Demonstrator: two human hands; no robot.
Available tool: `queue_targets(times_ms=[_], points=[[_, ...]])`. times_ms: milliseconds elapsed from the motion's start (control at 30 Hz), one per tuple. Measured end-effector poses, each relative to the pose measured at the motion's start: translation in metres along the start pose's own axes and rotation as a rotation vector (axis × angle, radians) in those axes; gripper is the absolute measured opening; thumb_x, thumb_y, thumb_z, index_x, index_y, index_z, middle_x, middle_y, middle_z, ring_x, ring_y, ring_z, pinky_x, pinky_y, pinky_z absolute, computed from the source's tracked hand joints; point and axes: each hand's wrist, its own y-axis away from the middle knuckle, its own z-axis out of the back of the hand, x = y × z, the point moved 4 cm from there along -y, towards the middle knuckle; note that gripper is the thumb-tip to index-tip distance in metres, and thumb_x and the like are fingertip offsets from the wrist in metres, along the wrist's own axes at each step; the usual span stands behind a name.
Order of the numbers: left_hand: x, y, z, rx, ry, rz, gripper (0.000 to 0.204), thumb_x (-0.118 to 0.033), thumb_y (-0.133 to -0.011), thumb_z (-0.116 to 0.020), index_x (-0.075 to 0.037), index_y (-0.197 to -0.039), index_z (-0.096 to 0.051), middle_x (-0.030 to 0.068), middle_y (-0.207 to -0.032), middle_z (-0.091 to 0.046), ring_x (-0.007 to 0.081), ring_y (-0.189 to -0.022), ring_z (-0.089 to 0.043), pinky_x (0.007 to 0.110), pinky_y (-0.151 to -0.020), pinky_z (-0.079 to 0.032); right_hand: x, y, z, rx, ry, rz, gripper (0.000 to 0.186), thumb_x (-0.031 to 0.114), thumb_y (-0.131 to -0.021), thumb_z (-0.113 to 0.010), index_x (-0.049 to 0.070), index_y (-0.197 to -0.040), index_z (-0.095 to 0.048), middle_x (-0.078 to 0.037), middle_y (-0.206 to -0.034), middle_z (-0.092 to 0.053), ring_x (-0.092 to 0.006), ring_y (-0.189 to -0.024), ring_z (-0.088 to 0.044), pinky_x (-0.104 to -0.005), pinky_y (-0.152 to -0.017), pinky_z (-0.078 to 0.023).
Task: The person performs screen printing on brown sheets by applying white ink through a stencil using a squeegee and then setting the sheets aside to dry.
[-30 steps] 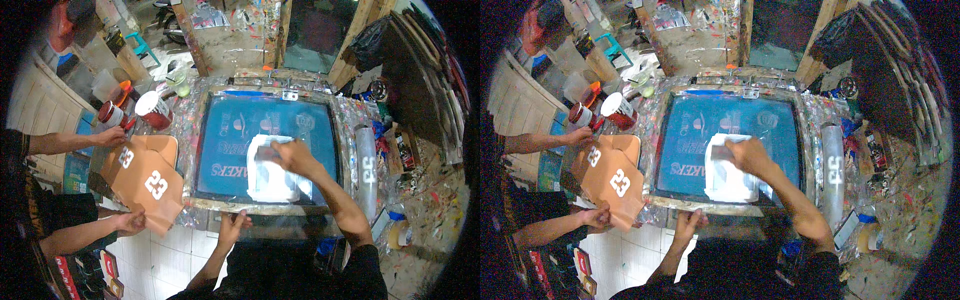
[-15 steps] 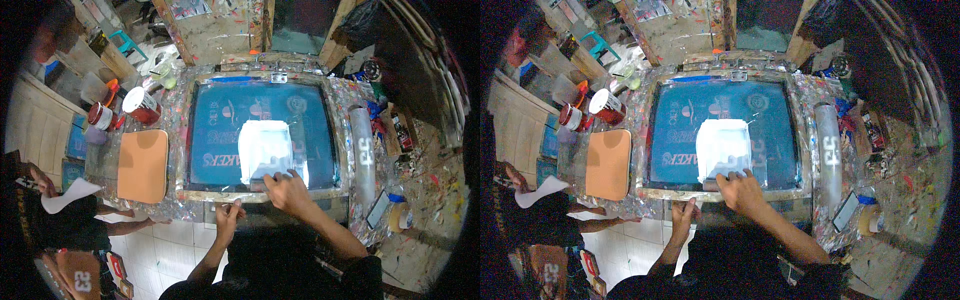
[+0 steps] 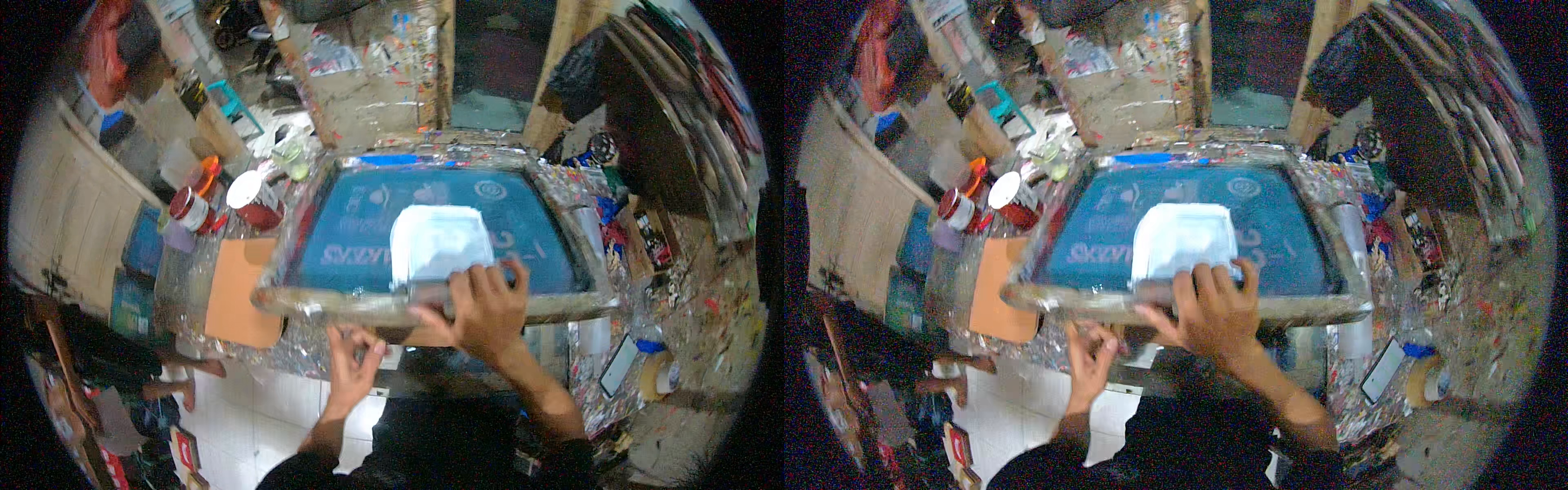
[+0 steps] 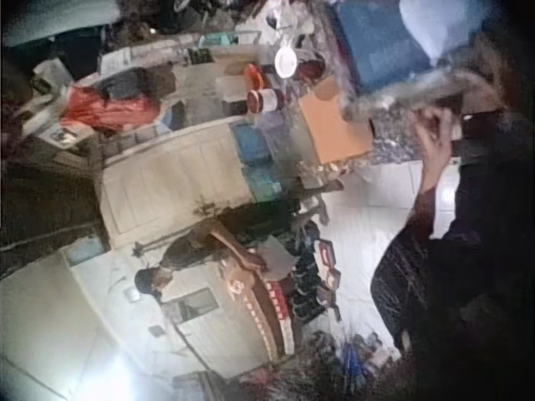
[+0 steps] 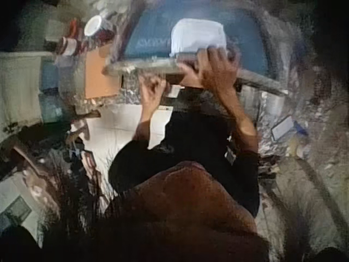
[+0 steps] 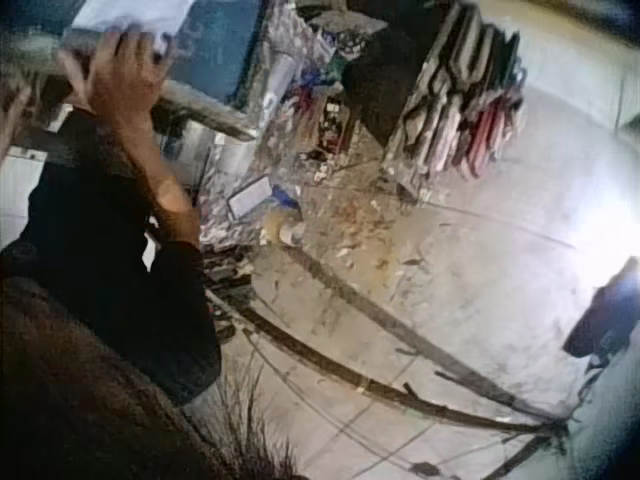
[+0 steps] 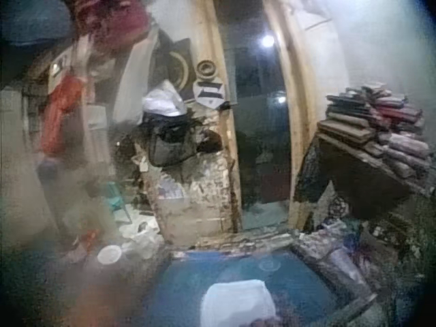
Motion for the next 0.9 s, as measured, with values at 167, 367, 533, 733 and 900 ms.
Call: queue_targets(times_ms=[167, 367, 533, 733, 900], points=[[0.034, -0.135, -0.022, 0.114, -0.812, -0.354, 0.049, -0.03, -0.092, -0.066, 0.0, -0.128, -0.051, 0.0213, -0.127, -0.057, 0.0438, -0.114, -0.054, 0.054, -0.1, -0.039, -0.026, -0.113, 0.042, -0.16, 0.068, 0.095, 0.054, 0.059, -0.083, -0.065, 0.005, -0.077, -0.062, -0.015, -0.074, -0.064, -0.0328, -0.072, -0.064, -0.0466, -0.071, -0.047], [0.105, -0.182, -0.025, -0.025, -1.289, -0.442, 0.049, -0.037, -0.093, -0.059, -0.015, -0.137, -0.054, 0.0261, -0.15, -0.036, 0.0534, -0.138, -0.029, 0.067, -0.112, -0.017, -0.056, -0.19, 0.046, -0.066, -0.041, 0.068, 0.062, 0.064, -0.088, -0.057, 0.003, -0.081, -0.068, -0.024, -0.074, -0.067, -0.0412, -0.072, -0.067, -0.0499, -0.065, -0.052], [0.065, -0.148, -0.006, -0.048, -0.891, 0.097, 0.038, -0.014, -0.089, -0.056, -0.009, -0.125, -0.062, 0.027, -0.119, -0.063, 0.0462, -0.1, -0.063, 0.052, -0.084, -0.051, -0.089, -0.247, 0.042, 0.239, -0.023, -0.131, 0.067, 0.066, -0.09, -0.048, 0.006, -0.106, -0.07, -0.024, -0.093, -0.069, -0.0413, -0.095, -0.065, -0.0466, -0.086, -0.049], [-0.01, -0.086, 0.26, -0.755, -0.946, 0.162, 0.033, -0.01, -0.088, -0.059, 0.001, -0.119, -0.065, 0.0176, -0.107, -0.071, 0.0338, -0.096, -0.067, 0.043, -0.088, -0.051, -0.129, -0.275, 0.027, 0.08, 0.2, 0.181, 0.047, 0.049, -0.099, -0.038, 0.021, -0.128, -0.061, -0.022, -0.104, -0.066, -0.0393, -0.101, -0.064, -0.043, -0.088, -0.048], [-0.003, -0.096, 0.235, -0.605, -1.612, -0.409, 0.059, -0.036, -0.088, -0.067, -0.006, -0.136, -0.053, 0.0255, -0.133, -0.054, 0.0422, -0.119, -0.054, 0.047, -0.099, -0.044, -0.084, -0.28, 0.064, 0.293, -0.026, -0.063, 0.065, 0.061, -0.096, -0.037, 0.004, -0.105, -0.066, -0.026, -0.092, -0.068, -0.0407, -0.094, -0.067, -0.0459, -0.087, -0.051]])
